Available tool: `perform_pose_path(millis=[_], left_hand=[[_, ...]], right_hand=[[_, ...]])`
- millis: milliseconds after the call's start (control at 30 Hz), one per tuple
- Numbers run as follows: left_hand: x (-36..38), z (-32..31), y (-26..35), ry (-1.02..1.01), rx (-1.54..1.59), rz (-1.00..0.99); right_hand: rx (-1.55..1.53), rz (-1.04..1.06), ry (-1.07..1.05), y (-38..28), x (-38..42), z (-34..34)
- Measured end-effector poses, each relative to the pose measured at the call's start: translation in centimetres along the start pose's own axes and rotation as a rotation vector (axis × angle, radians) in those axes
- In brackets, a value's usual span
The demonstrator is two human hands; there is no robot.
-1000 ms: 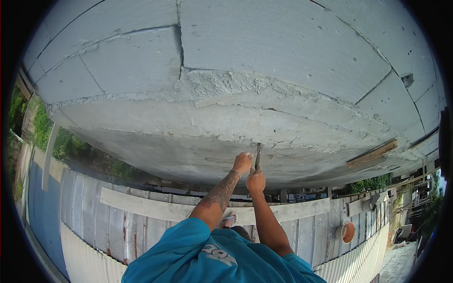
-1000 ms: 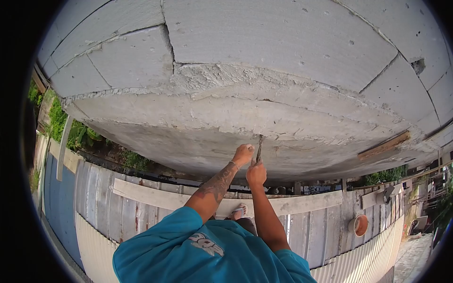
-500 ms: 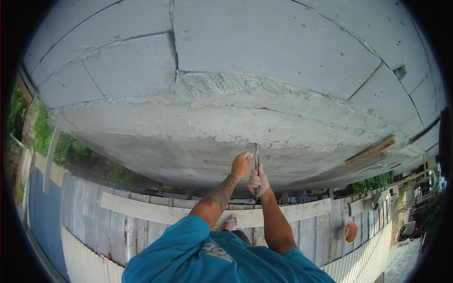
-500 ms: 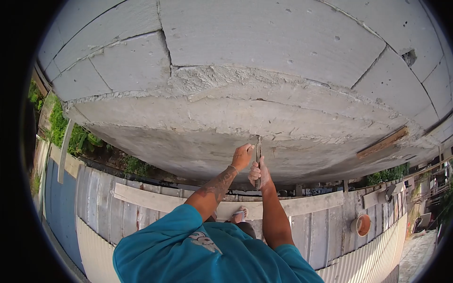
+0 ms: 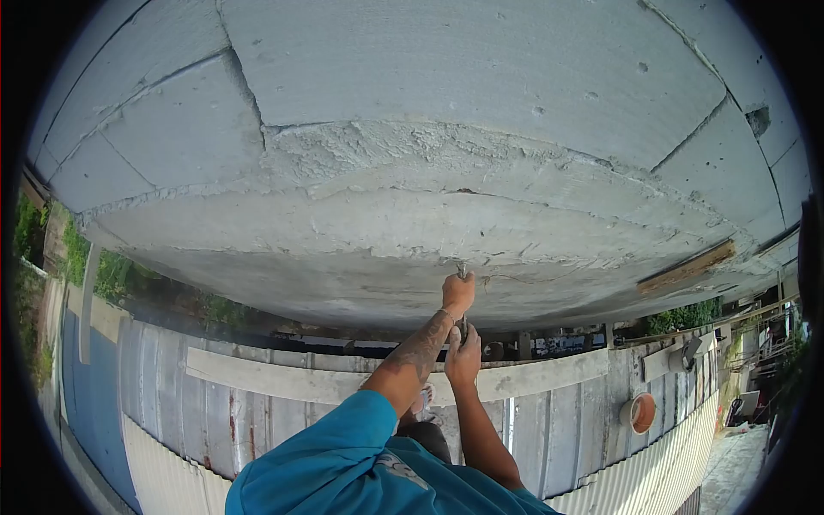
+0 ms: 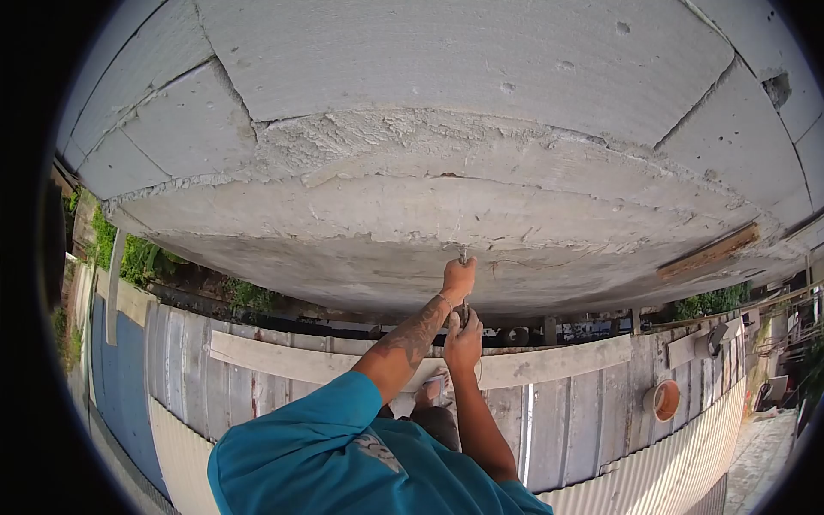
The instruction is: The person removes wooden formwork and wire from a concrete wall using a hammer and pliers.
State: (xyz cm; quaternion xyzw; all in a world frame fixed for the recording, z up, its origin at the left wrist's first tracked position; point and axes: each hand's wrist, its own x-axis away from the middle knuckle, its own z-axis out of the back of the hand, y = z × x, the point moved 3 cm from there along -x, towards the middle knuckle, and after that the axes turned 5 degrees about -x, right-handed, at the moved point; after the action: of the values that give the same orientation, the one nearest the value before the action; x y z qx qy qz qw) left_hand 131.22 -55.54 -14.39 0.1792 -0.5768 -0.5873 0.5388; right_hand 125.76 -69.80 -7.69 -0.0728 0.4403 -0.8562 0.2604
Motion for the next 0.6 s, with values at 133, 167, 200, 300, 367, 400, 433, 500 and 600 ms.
perform_pose_path(millis=[133, 167, 200, 300, 367, 400, 433, 500, 600], left_hand=[[1.2, 0.8, 1.3, 0.075, -0.203, -0.072], [1.4, 1.2, 2.0, 0.092, -0.279, -0.107], [1.6, 1.8, 2.8, -0.026, -0.074, -0.005], [3.1, 2.6, 2.9, -0.383, 0.433, 0.271], [2.9, 1.8, 2.7, -0.599, 0.656, 0.373], [2.0, 1.2, 1.4, -0.575, 0.634, 0.386], [1.0, 0.6, 1.1, -0.409, 0.448, 0.344], [0.5, -0.5, 0.4, -0.072, 0.071, 0.272], [2.8, 0.4, 4.0, 0.215, -0.054, 0.217]], right_hand=[[0.167, -0.094, -0.096, 2.1, -0.3, -0.4], [0.19, -0.145, -0.177, 3.5, -1.2, -1.0], [-0.236, -0.073, -0.2, 4.7, -1.7, -1.9], [-1.086, -0.847, -0.825, 5.1, -2.4, -1.3], [-1.244, -1.082, -0.927, 4.3, -1.6, -0.5], [-1.122, -1.043, -0.831, 3.9, -1.4, -0.4], [-0.998, -0.997, -0.737, 3.8, -1.7, -0.4], [-0.587, -0.66, -0.44, 6.2, -0.9, -0.8], [-0.119, -0.008, 0.035, 3.8, -0.2, 0.0]])
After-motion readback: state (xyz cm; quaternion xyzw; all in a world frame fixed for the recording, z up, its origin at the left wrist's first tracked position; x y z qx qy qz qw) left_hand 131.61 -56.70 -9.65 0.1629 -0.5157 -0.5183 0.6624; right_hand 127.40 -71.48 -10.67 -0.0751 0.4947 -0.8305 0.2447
